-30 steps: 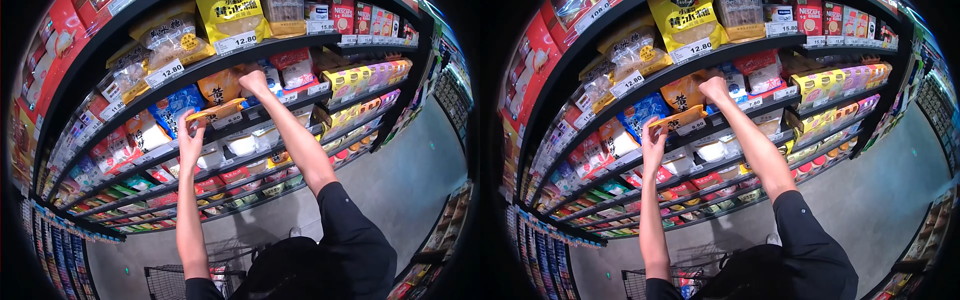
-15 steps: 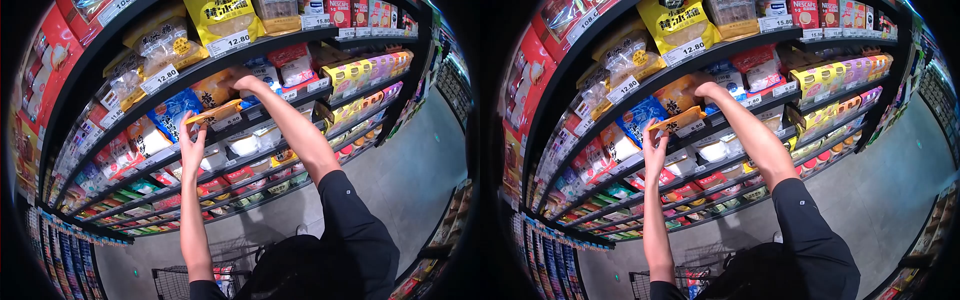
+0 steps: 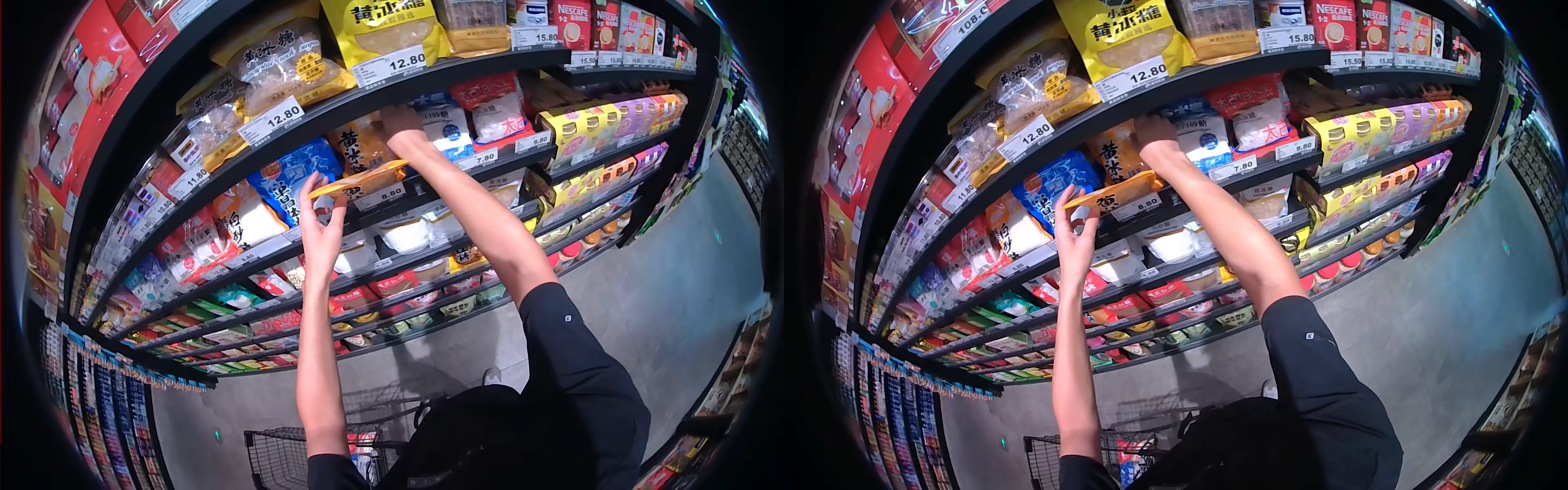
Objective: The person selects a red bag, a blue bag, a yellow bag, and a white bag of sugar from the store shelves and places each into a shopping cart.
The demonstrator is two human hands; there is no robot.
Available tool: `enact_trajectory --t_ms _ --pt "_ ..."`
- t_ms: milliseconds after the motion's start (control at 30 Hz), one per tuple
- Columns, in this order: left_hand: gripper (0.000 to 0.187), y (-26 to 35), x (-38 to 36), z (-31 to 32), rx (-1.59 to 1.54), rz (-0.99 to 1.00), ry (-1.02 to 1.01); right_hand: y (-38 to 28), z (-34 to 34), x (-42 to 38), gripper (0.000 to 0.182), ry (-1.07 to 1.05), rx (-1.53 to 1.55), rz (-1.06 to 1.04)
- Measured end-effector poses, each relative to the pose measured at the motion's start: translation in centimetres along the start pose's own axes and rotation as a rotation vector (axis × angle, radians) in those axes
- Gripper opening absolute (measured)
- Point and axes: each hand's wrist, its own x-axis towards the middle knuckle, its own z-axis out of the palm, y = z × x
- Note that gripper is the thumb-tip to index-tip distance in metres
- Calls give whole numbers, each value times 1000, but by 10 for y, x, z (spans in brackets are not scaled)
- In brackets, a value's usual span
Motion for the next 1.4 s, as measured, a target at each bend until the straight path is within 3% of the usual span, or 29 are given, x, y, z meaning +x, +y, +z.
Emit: enact_trajectory --t_ms 67,133,200,267,333,400,467,500,533,700,800,833,933,1000,1033,1133,1167,1200,1267,1400 --pt "56 0 1 -2 26 12 -4 3 0 -3 53 13 -118 -75" --pt "57 0 2 -2 30 4 6 7 -1 -5 46 282 -279 -230" --pt "59 -1 2 -3 28 19 -6 7 -9 -8 41 174 -229 -180" --pt "56 -5 3 -1 -57 15 17 14 -24 -20 33 81 -3 -111" --pt "47 -2 4 -4 -8 -45 7 28 -28 -50 32 153 191 -58" --pt "42 -3 5 -4 1 -88 19 26 -34 -86 35 116 667 -268" --pt "36 -13 8 -5 13 -126 6 9 -45 -114 39 -71 701 -217" --pt "33 -25 11 -4 44 -10 7 10 -49 -116 42 -293 744 -159" --pt "30 -36 14 -3 71 109 3 8 -44 -117 41 -269 889 -183" --pt "24 -28 24 -11 -126 -139 -212 12 -41 -98 31 -441 916 -52" --pt "14 -36 29 -8 -264 -165 -157 12 -35 -94 19 -408 989 -61" --pt "11 -31 29 -4 -269 -191 -108 13 -34 -94 19 -266 883 -175" --pt "14 -10 31 0 -266 43 -25 10 -50 -97 22 -207 920 -119" --pt "13 13 29 -7 -157 34 -6 -2 -78 -110 24 -152 880 -89" --pt "12 28 26 -11 -48 26 -10 -10 -96 -120 25 -86 852 -168" --pt "13 57 13 -11 -202 177 84 -12 -124 -141 25 54 675 -290" --pt "16 80 -1 -22 -87 84 17 -25 -148 -154 25 -41 657 -166" --pt "21 88 -13 -22 -187 37 -20 -22 -147 -157 29 -45 757 -333" --pt "24 92 -45 -12 -499 -112 11 -30 -154 -187 34 -382 1294 -13" --pt "44 87 -118 -10 -901 -526 -72 -21 -127 -233 30 -443 1405 159"
